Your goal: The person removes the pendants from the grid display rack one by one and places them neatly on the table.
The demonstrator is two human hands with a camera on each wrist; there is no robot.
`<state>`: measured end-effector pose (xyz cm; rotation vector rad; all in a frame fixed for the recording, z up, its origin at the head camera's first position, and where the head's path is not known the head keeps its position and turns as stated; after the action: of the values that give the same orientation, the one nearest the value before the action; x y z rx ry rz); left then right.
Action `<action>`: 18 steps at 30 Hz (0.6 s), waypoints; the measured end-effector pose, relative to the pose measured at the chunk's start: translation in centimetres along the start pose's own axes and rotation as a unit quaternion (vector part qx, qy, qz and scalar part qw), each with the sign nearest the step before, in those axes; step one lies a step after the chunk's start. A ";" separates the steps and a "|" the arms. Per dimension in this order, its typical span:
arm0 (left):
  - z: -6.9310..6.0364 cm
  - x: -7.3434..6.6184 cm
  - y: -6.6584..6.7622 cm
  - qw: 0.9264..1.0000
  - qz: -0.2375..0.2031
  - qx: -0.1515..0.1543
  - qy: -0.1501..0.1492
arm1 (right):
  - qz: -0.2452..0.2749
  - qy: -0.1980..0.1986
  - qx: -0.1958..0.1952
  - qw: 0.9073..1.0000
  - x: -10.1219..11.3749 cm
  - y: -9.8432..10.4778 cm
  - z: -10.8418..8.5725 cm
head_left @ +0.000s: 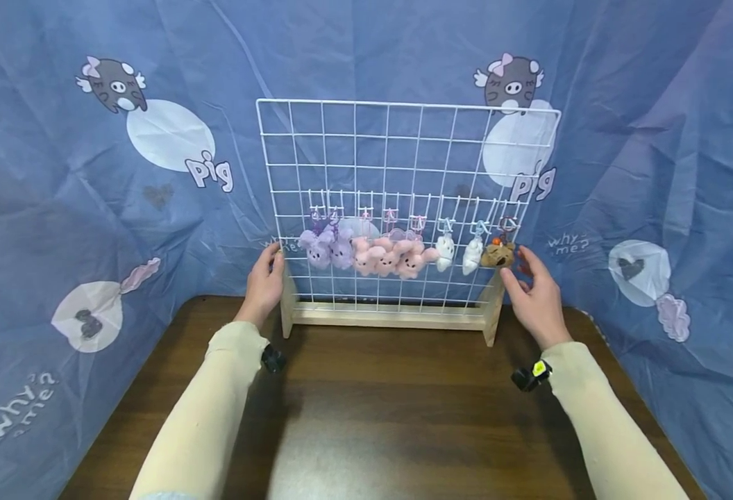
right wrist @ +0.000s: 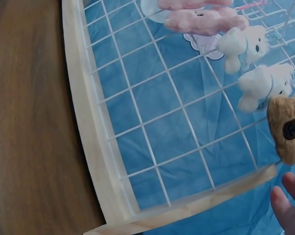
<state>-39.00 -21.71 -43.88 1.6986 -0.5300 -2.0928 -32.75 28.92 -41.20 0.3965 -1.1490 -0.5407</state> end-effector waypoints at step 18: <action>0.6 0.0 0.7 1.000 -0.018 -0.005 0.014 | 0.042 -0.034 0.007 0.999 1.3 -0.4 1.7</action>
<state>-39.58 -22.32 -43.41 1.7415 -0.4838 -2.0902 -34.02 27.77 -39.86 0.3432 -1.2293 -0.4753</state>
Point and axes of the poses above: each hand's wrist, its own z-axis towards the middle knuckle, its own y-axis out of the back of the hand, x = y × z, the point moved 2 cm from there along z, towards the middle knuckle, and after that the axes turned 11 degrees about x, right-handed, at the moved point
